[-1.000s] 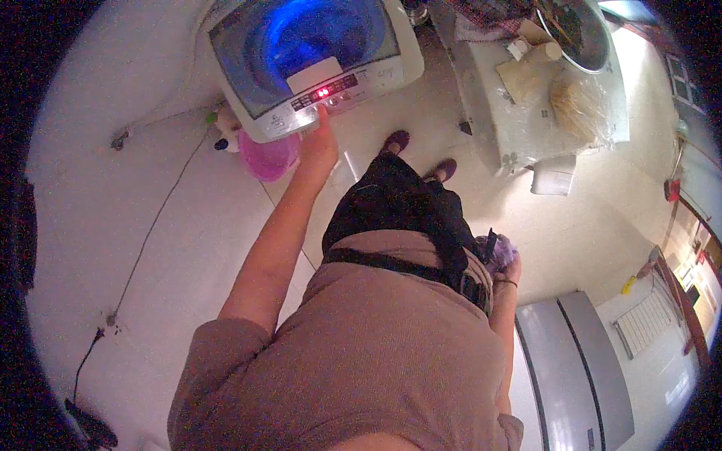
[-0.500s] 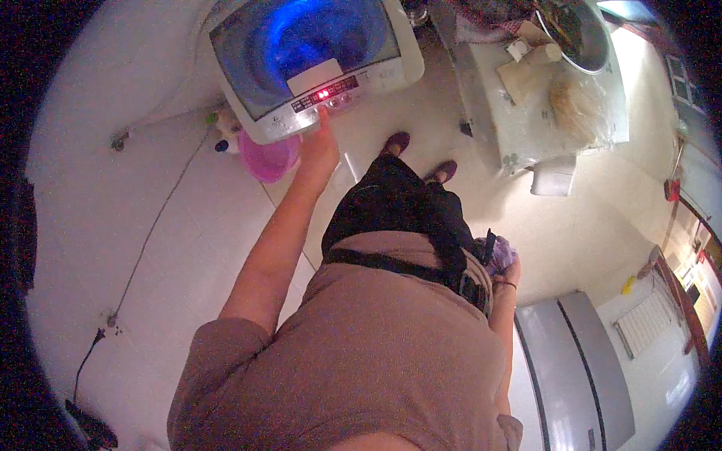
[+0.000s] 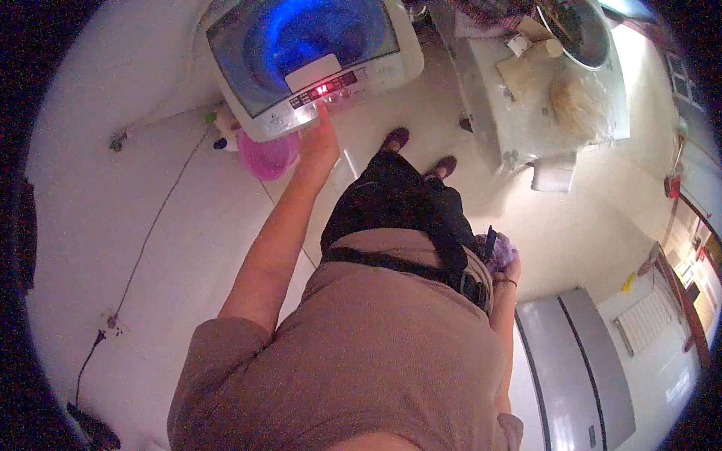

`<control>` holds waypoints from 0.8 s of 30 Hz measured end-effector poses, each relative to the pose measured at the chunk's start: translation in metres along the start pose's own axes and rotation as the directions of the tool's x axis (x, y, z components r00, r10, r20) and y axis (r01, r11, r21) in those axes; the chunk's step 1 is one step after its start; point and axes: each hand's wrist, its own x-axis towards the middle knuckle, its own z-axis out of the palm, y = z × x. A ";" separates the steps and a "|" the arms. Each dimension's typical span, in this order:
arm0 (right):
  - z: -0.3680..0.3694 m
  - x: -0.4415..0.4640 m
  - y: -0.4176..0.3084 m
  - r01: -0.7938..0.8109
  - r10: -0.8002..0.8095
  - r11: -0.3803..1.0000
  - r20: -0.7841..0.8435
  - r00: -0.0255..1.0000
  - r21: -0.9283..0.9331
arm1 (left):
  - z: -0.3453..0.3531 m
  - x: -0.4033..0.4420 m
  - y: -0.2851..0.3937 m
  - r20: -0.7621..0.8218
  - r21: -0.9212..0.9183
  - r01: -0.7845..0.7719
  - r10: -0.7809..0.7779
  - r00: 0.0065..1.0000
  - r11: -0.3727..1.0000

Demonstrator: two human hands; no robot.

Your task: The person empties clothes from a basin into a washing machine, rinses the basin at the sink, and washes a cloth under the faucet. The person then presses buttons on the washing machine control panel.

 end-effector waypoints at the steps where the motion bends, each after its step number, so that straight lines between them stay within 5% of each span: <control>1: -0.002 0.002 0.000 0.000 0.000 1.000 0.001 1.000 -0.002 | 0.000 0.001 -0.001 -0.015 -0.020 -0.005 0.004 1.000 1.000; 15: 0.006 -0.001 -0.002 0.009 -0.006 1.000 0.141 0.990 -0.018 | 0.001 0.004 -0.003 -0.041 -0.061 -0.002 0.000 0.999 0.998; 24: 0.027 -0.022 -0.010 0.054 -0.047 0.992 0.067 0.997 -0.118 | -0.007 0.000 0.002 -0.008 -0.019 -0.014 0.014 1.000 1.000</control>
